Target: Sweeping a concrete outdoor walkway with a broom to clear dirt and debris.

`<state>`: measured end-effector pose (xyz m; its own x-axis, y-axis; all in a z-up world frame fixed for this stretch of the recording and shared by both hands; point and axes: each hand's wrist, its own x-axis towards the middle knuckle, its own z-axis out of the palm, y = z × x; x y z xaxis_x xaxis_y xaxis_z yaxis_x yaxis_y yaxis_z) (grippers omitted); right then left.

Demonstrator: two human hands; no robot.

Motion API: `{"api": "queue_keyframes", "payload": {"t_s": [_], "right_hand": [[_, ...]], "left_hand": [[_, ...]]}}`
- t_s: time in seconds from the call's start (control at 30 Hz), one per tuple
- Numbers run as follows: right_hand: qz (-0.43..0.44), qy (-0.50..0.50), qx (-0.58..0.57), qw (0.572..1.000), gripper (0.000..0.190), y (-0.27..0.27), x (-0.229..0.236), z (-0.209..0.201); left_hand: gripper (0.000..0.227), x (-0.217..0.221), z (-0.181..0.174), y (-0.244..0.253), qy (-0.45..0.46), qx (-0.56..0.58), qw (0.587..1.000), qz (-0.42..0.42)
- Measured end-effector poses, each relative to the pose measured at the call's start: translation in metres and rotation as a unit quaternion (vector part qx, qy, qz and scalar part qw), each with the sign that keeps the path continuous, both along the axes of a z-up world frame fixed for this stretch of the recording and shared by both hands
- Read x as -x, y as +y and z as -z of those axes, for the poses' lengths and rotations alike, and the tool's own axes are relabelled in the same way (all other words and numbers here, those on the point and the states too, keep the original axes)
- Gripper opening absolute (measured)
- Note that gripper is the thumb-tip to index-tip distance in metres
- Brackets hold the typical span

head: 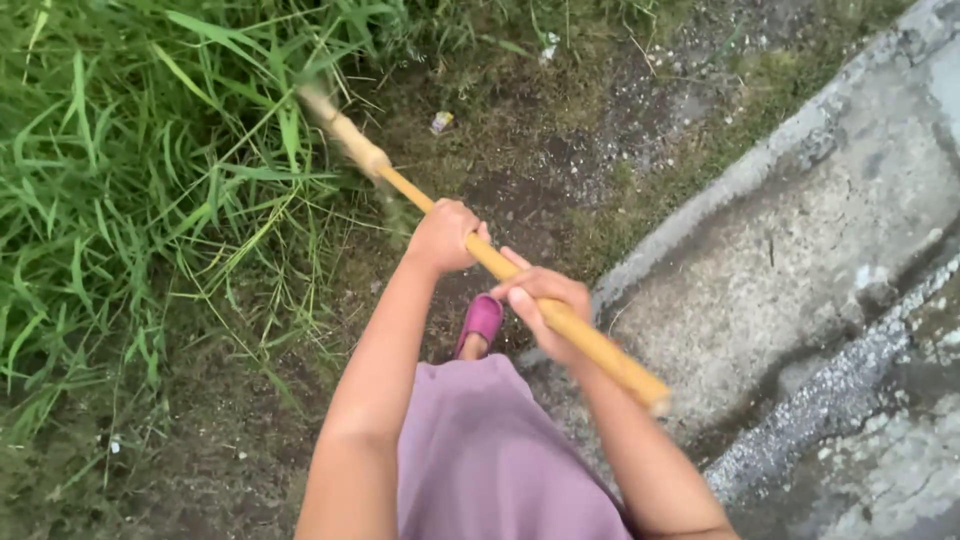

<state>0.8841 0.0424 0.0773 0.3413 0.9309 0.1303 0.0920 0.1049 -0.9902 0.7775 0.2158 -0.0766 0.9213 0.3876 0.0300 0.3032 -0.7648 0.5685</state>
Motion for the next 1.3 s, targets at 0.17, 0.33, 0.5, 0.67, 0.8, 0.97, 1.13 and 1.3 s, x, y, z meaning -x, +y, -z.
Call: {"api": "queue_keyframes", "payload": {"t_s": [0.17, 0.33, 0.5, 0.67, 0.8, 0.97, 1.13, 1.3], "right_hand": [[-0.088, -0.098, 0.031, 0.991, 0.010, 0.006, -0.029, -0.086], [-0.143, -0.199, 0.147, 0.958, 0.003, 0.022, -0.039, -0.077], [-0.141, -0.091, 0.170, 0.971, 0.008, 0.037, -0.033, -0.043], [-0.196, -0.105, 0.119, 0.968, 0.007, 0.060, -0.020, -0.009], [-0.221, -0.098, 0.073, 0.968, 0.010, 0.059, -0.006, -0.001], [-0.188, -0.023, 0.063, 0.980, 0.011, 0.048, 0.005, -0.010], [-0.177, -0.146, 0.080, 0.970, 0.010, 0.032, -0.005, -0.094], [-0.192, -0.203, 0.194, 0.941, 0.010, 0.046, -0.009, -0.085]], "left_hand": [[0.036, -0.028, -0.052, -0.032, -0.217, 0.049, 0.966, -0.130], [0.040, -0.060, 0.006, -0.039, -0.255, 0.087, 0.952, -0.143], [0.038, -0.054, 0.051, 0.005, -0.175, -0.005, 0.984, -0.046], [0.041, -0.020, 0.041, 0.039, -0.084, -0.061, 0.992, -0.066], [0.042, 0.014, 0.027, 0.064, -0.017, -0.113, 0.991, -0.073], [0.040, 0.029, -0.017, 0.063, -0.119, -0.182, 0.965, -0.149], [0.041, -0.009, -0.056, 0.011, -0.175, -0.102, 0.971, -0.129], [0.034, -0.027, -0.007, -0.007, -0.262, 0.035, 0.954, -0.143]]}}
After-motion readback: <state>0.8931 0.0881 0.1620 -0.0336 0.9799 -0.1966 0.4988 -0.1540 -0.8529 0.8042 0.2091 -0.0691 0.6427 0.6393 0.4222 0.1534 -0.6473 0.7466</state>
